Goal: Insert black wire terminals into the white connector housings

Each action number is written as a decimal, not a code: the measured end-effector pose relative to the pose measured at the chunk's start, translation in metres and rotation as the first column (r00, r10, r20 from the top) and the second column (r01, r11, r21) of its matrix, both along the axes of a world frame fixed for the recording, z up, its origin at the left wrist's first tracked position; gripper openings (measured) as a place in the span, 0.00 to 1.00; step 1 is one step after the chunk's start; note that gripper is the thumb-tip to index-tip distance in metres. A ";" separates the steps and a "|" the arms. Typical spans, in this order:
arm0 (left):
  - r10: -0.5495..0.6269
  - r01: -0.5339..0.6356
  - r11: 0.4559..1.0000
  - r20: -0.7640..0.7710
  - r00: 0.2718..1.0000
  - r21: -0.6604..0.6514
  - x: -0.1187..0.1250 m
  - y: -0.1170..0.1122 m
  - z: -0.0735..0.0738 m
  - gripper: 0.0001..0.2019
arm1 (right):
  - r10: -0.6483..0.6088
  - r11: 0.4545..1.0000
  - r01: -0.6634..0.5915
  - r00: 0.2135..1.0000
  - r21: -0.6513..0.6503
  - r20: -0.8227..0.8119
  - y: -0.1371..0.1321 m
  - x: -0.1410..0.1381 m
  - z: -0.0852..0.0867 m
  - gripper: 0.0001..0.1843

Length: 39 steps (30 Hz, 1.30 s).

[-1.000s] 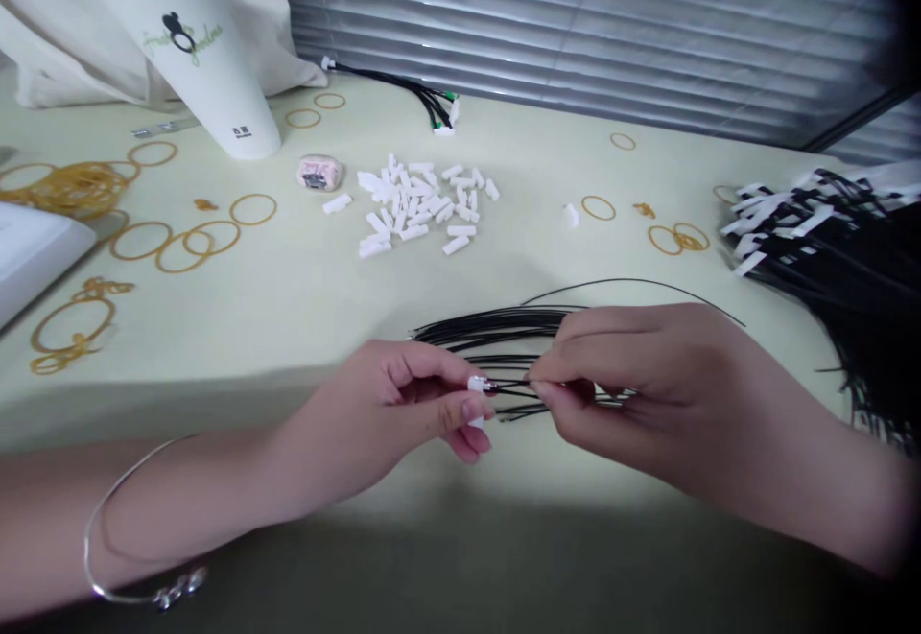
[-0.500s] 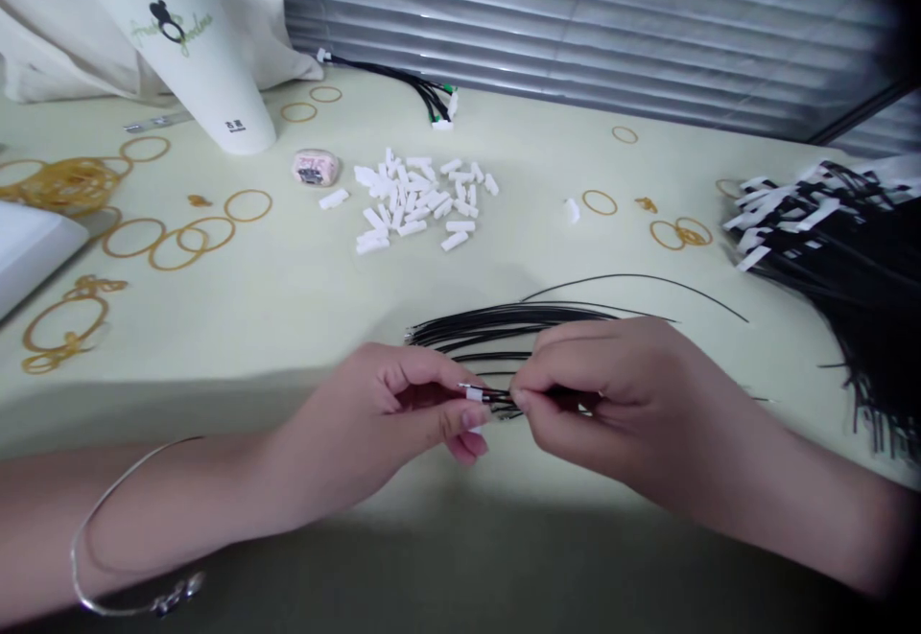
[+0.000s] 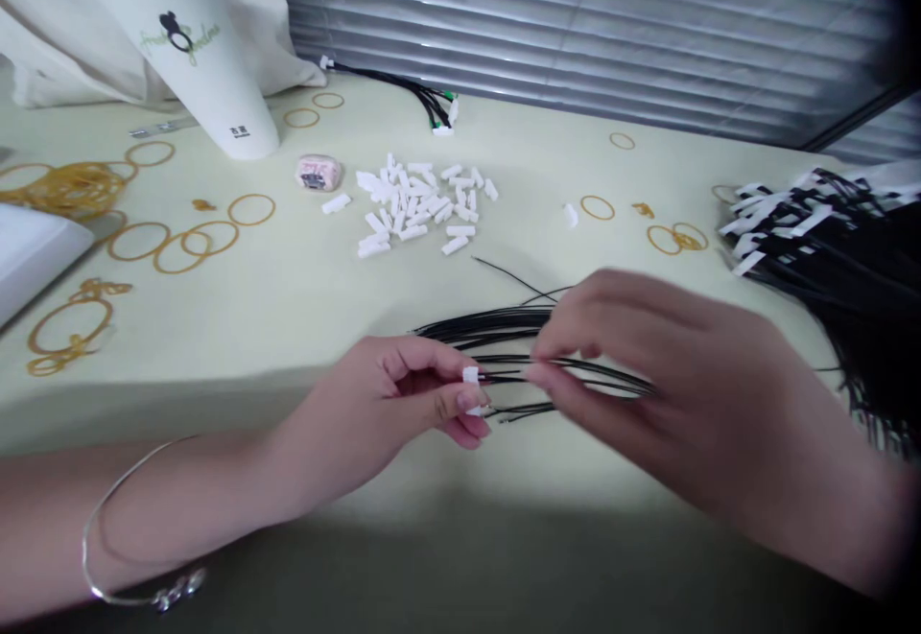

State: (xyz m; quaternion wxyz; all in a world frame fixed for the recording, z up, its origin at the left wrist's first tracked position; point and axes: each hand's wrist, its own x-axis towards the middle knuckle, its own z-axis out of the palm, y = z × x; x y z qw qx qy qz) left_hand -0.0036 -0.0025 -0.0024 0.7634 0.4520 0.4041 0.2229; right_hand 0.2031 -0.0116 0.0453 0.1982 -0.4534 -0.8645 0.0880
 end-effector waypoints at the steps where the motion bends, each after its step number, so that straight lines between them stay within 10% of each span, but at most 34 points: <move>1: -0.003 0.003 1.000 -0.003 1.000 0.004 0.000 0.000 0.001 0.08 | 0.031 0.998 -0.031 1.000 -0.060 -0.007 -0.002 -0.002 -0.001 0.05; 14: -0.021 0.021 1.000 -0.030 0.999 0.001 0.000 0.000 0.002 0.07 | -0.008 0.975 -0.003 0.999 -0.222 -0.049 -0.002 -0.006 -0.002 0.08; 21: 0.015 -0.012 0.999 0.057 0.998 -0.045 0.001 0.001 -0.001 0.07 | -0.020 0.999 0.017 0.997 0.031 0.080 -0.006 0.007 0.003 0.08; 39: -0.016 0.016 1.000 -0.010 1.000 0.022 0.000 0.001 -0.001 0.07 | 0.021 0.999 -0.022 0.999 -0.034 -0.029 -0.007 -0.006 -0.009 0.08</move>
